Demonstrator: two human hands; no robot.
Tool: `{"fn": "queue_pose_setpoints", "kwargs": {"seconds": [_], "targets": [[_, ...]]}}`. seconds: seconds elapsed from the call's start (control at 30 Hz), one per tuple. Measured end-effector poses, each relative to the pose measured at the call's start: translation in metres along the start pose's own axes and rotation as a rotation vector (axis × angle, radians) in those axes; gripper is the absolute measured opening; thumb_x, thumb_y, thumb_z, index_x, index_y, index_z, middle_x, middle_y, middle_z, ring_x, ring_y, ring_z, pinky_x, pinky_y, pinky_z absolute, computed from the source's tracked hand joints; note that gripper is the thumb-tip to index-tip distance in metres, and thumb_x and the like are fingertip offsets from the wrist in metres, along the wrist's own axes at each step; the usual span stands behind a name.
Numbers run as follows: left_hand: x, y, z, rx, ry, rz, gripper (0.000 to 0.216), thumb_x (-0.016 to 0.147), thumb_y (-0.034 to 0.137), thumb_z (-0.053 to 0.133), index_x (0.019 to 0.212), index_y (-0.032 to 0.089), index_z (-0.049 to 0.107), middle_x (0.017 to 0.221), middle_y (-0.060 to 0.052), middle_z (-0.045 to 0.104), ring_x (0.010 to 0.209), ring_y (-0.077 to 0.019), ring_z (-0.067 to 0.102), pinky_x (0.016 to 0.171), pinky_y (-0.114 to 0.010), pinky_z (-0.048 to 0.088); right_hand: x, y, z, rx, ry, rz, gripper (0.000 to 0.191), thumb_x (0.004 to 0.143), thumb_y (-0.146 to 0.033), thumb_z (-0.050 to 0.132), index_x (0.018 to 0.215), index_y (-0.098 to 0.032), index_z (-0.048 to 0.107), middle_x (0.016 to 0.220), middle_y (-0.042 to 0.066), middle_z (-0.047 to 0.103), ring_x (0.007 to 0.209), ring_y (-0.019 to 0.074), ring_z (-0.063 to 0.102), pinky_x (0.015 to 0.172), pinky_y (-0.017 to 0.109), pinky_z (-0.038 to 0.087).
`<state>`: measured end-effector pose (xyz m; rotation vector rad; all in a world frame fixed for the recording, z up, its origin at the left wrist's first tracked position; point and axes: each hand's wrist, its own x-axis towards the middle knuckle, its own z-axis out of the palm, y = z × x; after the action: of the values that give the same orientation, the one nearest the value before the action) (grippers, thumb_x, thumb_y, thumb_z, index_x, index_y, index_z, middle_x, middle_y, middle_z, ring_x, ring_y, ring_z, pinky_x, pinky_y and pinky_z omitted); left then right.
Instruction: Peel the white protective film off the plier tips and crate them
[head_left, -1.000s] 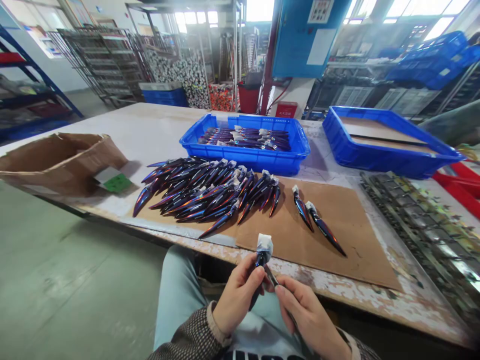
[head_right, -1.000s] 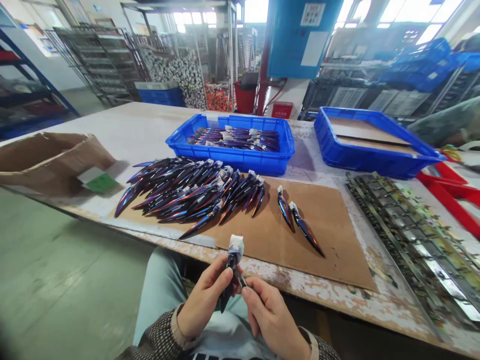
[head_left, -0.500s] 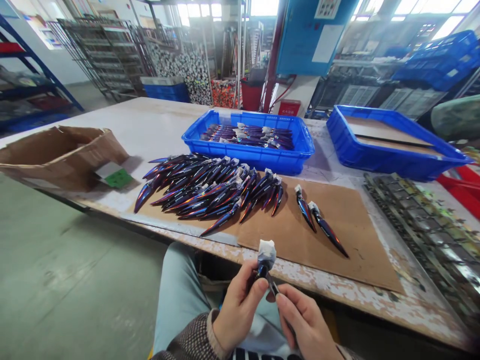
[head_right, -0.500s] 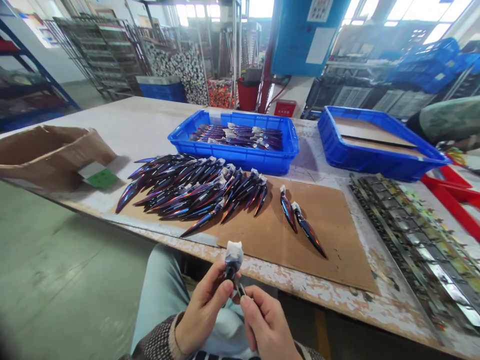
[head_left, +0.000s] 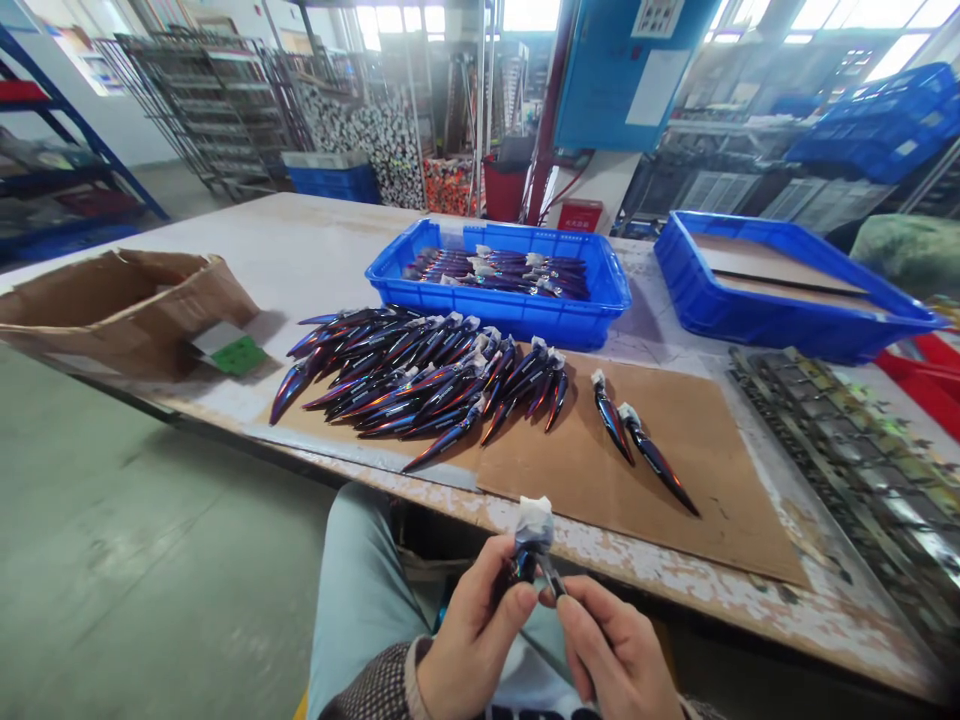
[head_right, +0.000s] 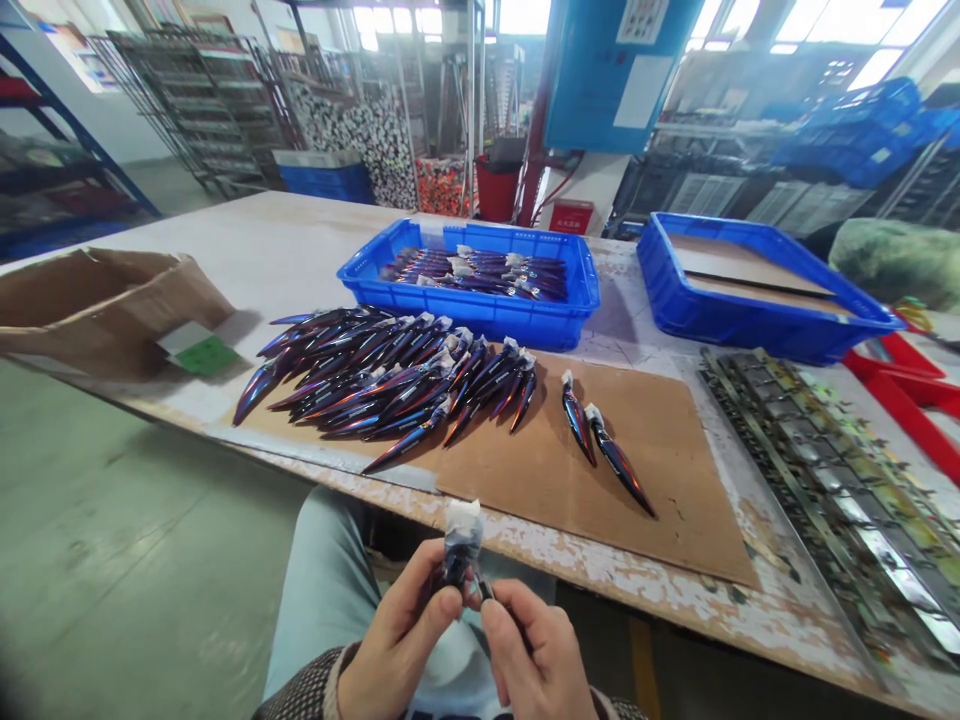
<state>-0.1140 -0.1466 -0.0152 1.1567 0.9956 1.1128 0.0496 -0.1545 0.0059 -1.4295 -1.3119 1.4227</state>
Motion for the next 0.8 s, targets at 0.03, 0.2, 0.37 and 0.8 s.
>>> {"fn": "queue_pose_setpoints", "kwargs": {"seconds": [0.03,0.2,0.37,0.8], "targets": [[-0.001,0.0,-0.001,0.012,0.001,-0.002,0.039,0.097,0.042,0.057,0.131,0.021,0.057,0.102,-0.008,0.067,0.092,-0.0222,0.061,0.087,-0.033,0.05,0.0,-0.001,0.0,-0.017,0.005,-0.018,0.056,0.091,-0.07,0.051,0.084,-0.019,0.072,0.04,-0.006,0.041,0.036,0.0125,0.036,0.04,0.025,0.031],[-0.003,0.002,-0.001,-0.002,-0.021,-0.031,0.038,0.098,0.044,0.056,0.127,0.021,0.057,0.1,-0.008,0.066,0.09,-0.0218,0.06,0.086,-0.034,0.049,0.006,-0.002,-0.007,-0.048,-0.073,-0.043,0.053,0.094,-0.066,0.048,0.088,-0.019,0.072,0.042,-0.006,0.04,0.037,0.013,0.037,0.04,0.026,0.032],[0.005,0.002,0.003,-0.072,0.077,-0.043,0.037,0.095,0.047,0.059,0.121,0.02,0.058,0.097,-0.007,0.064,0.088,-0.0209,0.059,0.083,-0.032,0.05,0.012,0.004,-0.013,0.009,-0.222,0.016,0.054,0.095,-0.067,0.047,0.095,-0.017,0.068,0.044,-0.008,0.038,0.038,0.0104,0.032,0.041,0.023,0.029],[0.009,0.003,0.006,-0.205,0.137,-0.049,0.035,0.091,0.047,0.066,0.113,0.02,0.062,0.091,-0.004,0.064,0.078,-0.0173,0.059,0.076,-0.03,0.051,0.017,0.004,-0.007,0.041,-0.265,0.034,0.056,0.094,-0.07,0.047,0.094,-0.017,0.066,0.043,-0.01,0.038,0.037,0.009,0.029,0.04,0.021,0.028]]}}
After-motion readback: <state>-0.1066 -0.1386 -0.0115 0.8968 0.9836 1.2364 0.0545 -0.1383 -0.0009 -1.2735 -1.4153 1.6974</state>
